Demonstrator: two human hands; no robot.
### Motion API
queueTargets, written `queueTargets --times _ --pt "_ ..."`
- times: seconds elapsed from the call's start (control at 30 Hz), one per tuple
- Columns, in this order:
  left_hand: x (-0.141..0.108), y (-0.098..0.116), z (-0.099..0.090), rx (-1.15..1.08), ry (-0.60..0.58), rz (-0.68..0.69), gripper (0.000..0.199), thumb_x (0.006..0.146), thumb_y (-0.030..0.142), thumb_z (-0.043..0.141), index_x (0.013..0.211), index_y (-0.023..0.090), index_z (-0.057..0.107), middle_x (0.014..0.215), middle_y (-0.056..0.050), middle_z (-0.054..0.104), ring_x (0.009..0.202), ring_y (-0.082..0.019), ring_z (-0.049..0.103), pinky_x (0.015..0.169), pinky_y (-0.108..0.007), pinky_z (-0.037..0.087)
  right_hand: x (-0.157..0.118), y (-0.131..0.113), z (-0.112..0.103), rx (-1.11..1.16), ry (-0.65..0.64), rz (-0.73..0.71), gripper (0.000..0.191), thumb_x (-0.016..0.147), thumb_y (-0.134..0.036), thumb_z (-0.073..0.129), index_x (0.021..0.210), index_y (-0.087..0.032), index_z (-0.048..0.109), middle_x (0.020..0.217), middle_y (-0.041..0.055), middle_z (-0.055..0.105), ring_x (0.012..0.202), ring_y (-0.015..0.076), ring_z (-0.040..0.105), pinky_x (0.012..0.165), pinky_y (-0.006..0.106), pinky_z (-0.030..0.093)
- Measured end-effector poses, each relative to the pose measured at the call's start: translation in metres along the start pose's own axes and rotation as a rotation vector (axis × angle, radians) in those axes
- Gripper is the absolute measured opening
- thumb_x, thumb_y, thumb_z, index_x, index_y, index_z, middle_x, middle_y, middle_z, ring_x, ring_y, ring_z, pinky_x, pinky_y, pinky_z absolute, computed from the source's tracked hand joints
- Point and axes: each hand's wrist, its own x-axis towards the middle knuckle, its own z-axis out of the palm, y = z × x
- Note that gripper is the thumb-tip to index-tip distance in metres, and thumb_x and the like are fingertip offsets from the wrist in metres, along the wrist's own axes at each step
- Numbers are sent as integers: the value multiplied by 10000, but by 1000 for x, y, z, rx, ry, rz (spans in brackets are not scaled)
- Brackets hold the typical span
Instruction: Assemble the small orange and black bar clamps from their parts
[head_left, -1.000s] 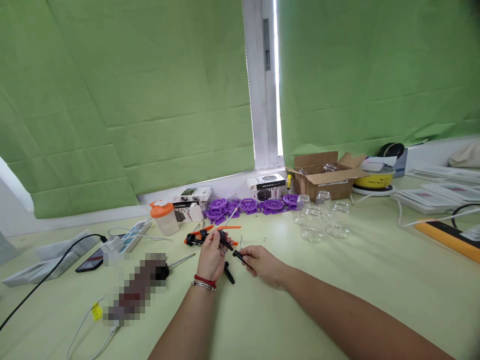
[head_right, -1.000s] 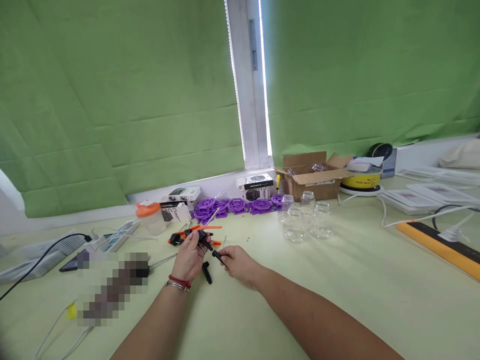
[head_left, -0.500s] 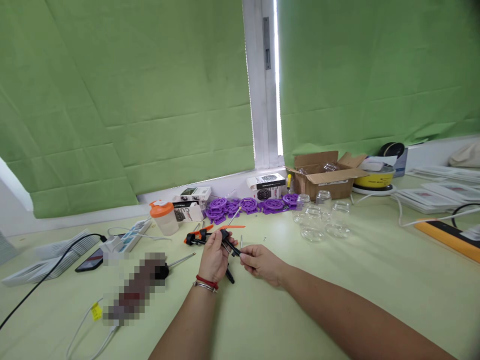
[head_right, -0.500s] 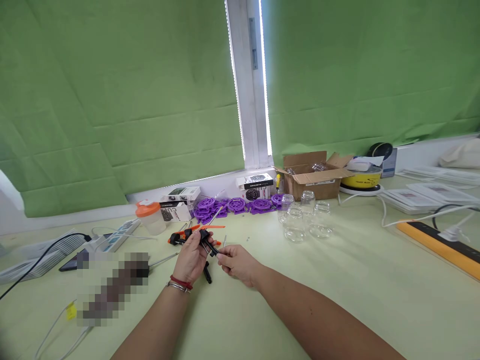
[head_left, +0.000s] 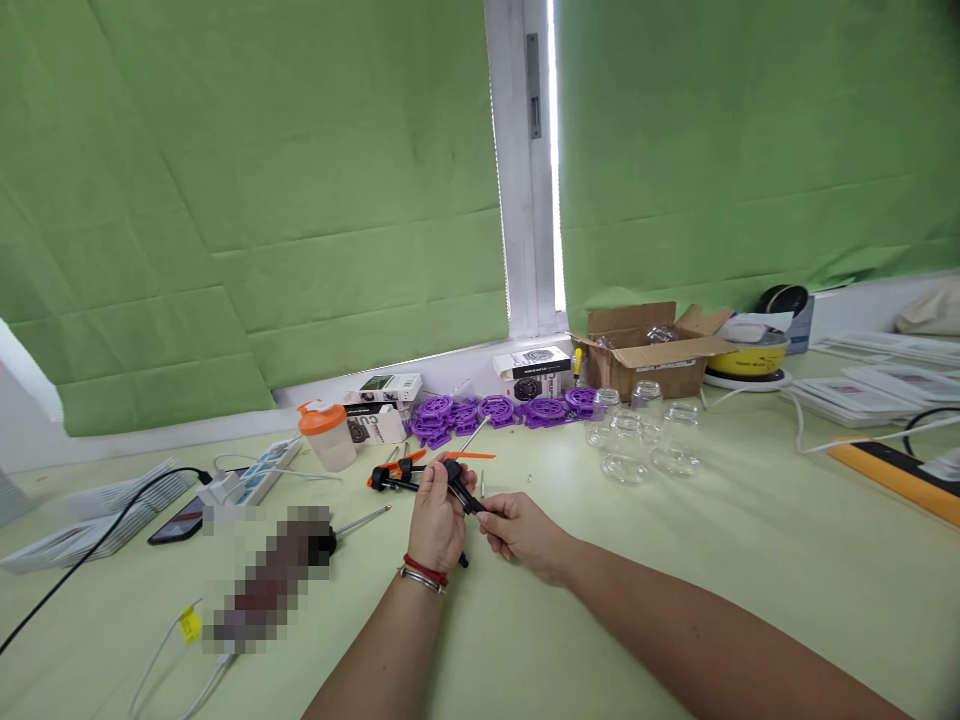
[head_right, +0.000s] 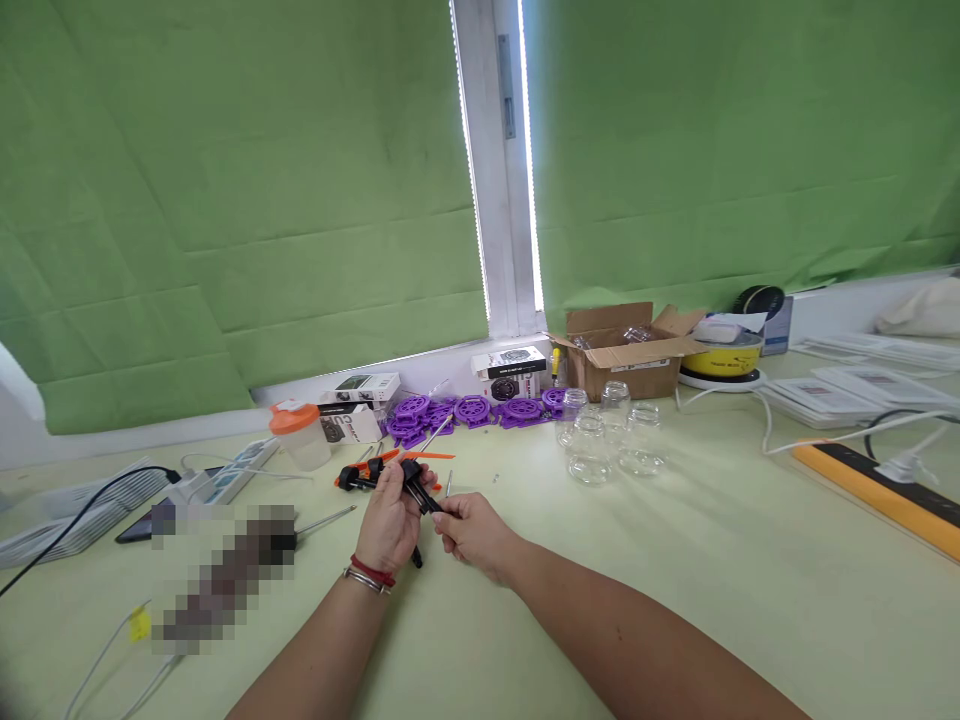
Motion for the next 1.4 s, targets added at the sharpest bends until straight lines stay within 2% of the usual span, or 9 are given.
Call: queueTargets --times 0.23,0.53,0.77,1.07,1.4 --pt "-1 -5 2 33 11 12 298 791 400 567 1011 214 492 835 -14 595 774 -137 627 799 -336 485 0 1 2 -84 63 -36 212 753 -364 522 663 -176 485 433 -71 435 365 48 299 402 198 238" --pt "-2 -6 2 44 16 18 280 789 401 569 973 205 489 814 -13 586 795 -149 635 822 -341 477 2 5 -2 -147 48 -84 218 778 -357 482 655 -177 479 453 -60 458 371 53 317 403 198 271" --pt "-3 -7 4 46 27 14 300 778 408 583 965 187 506 792 -4 594 778 -141 644 831 -328 472 1 3 -1 -139 49 -69 212 768 -355 495 654 -178 473 443 -67 453 364 48 320 391 191 263" --pt "-3 -8 2 53 34 11 300 767 407 598 941 178 512 770 -1 605 768 -146 649 783 -309 482 -1 -2 -1 -52 14 -35 217 758 -350 515 644 -170 475 432 -60 463 350 48 348 380 191 279" --pt "-4 -12 5 130 26 46 364 744 455 601 950 164 529 787 -10 593 744 -132 637 714 -268 476 4 7 -6 -119 41 -57 198 773 -329 487 653 -172 478 433 -59 470 342 48 346 368 186 267"
